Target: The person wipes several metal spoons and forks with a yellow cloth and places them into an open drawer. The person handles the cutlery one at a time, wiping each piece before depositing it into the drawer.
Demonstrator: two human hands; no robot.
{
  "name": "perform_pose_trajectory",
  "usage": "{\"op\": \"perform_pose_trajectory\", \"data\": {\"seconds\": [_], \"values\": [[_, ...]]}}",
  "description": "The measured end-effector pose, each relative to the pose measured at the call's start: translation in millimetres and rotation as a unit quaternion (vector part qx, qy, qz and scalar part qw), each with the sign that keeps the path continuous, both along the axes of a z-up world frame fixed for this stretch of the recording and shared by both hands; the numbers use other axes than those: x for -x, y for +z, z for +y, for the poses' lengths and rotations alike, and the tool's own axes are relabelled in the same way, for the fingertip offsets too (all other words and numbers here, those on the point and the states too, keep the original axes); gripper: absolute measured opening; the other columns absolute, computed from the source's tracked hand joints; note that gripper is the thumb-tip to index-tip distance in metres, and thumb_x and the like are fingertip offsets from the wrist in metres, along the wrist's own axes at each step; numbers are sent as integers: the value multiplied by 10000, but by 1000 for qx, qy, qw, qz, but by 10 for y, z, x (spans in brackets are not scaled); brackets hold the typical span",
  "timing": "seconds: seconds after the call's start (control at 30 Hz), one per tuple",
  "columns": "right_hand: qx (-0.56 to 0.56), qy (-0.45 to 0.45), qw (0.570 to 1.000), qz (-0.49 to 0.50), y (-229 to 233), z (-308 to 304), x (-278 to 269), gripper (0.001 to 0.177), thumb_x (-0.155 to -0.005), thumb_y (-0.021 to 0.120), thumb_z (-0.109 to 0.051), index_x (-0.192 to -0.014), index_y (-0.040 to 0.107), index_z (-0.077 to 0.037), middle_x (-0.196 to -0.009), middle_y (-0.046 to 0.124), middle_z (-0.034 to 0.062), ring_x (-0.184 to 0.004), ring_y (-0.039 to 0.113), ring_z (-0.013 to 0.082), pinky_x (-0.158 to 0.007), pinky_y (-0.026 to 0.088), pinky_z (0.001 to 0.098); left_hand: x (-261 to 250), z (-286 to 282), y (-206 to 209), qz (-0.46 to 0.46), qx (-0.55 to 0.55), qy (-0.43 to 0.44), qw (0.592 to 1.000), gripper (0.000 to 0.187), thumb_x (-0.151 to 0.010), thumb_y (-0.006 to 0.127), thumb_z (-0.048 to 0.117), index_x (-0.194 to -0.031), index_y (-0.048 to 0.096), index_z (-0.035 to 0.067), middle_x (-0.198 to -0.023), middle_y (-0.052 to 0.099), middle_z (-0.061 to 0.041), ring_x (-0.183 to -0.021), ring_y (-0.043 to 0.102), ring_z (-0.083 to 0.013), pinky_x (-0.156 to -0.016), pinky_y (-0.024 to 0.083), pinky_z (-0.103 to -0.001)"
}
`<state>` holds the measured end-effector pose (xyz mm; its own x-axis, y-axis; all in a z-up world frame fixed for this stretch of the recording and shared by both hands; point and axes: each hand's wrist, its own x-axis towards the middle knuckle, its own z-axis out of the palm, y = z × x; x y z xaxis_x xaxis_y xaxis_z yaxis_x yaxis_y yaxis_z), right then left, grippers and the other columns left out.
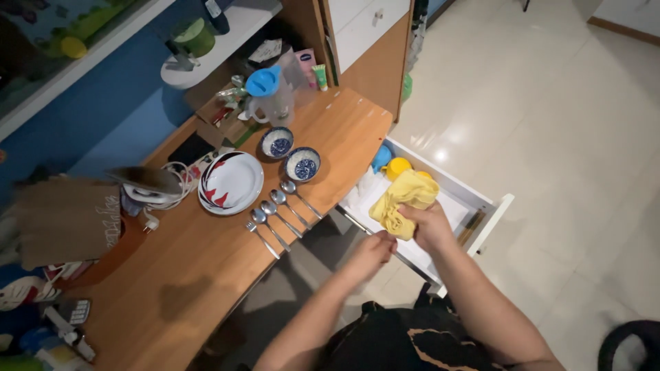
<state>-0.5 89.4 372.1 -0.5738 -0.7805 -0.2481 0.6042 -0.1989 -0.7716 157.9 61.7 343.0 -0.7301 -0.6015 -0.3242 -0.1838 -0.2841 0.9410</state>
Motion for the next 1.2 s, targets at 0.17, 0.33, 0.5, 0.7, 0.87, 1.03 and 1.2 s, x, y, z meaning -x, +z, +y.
{"op": "perform_pose_trajectory", "data": {"seconds": [0.17, 0.33, 0.5, 0.7, 0.87, 1.03, 1.2], "values": [[-15, 57, 998, 37, -229, 112, 457, 659, -651, 788, 170, -1276, 619, 44, -1123, 716, 216, -930, 738, 392, -752, 611, 523, 87, -92, 529, -58, 64, -91, 992, 287, -1051, 481, 224, -851, 660, 120, -520, 483, 21, -449, 442, -84, -417, 358, -200], [12, 7, 1000, 12, 153, 144, 470, 457, -760, 768, 58, -1198, 642, 28, -965, 731, 210, -745, 766, 345, -609, 632, 456, 663, 343, 190, -8, 31, 57, 998, 293, -1066, 478, 182, -860, 681, 136, -503, 455, 56, -429, 423, -62, -417, 343, -174], [-2, 40, 999, -3, 108, 204, 732, 361, -797, 764, 34, -1146, 670, 30, -920, 735, 201, -732, 769, 334, -587, 626, 434, 985, 515, -20, 14, -34, 81, 996, 321, -1085, 443, 200, -839, 628, 108, -488, 399, 40, -367, 380, -72, -354, 308, -168], [-32, 142, 986, 76, 136, 345, 1275, 589, -634, 817, 143, -1193, 645, 74, -977, 732, 211, -765, 756, 364, -608, 619, 489, 960, 416, 437, -34, -29, -3, 999, 300, -1043, 444, 176, -823, 627, 83, -500, 380, 36, -400, 359, -49, -354, 273, -163], [-23, 108, 993, 44, -2, 359, 1427, 415, -759, 793, 54, -1147, 647, 62, -886, 723, 232, -683, 757, 370, -534, 621, 462, 1504, 791, 113, -12, -15, 94, 995, 293, -1058, 493, 217, -844, 669, 122, -514, 484, -8, -397, 435, -91, -363, 341, -185], [-37, 115, 992, 33, 100, 483, 1601, 332, -812, 777, 12, -1109, 633, 45, -863, 715, 188, -680, 762, 330, -554, 632, 424, 1799, 941, -63, -28, -7, 150, 988, 294, -1047, 504, 221, -813, 662, 139, -532, 500, 7, -434, 465, -88, -391, 360, -174], [-81, 232, 962, 121, 205, 571, 1983, 516, -649, 846, 89, -1123, 643, 101, -906, 714, 200, -696, 734, 328, -552, 594, 475, 1616, 835, 158, -60, 19, 48, 997, 265, -1013, 536, 254, -839, 693, 129, -590, 572, -28, -482, 516, -98, -379, 408, -204]]}}
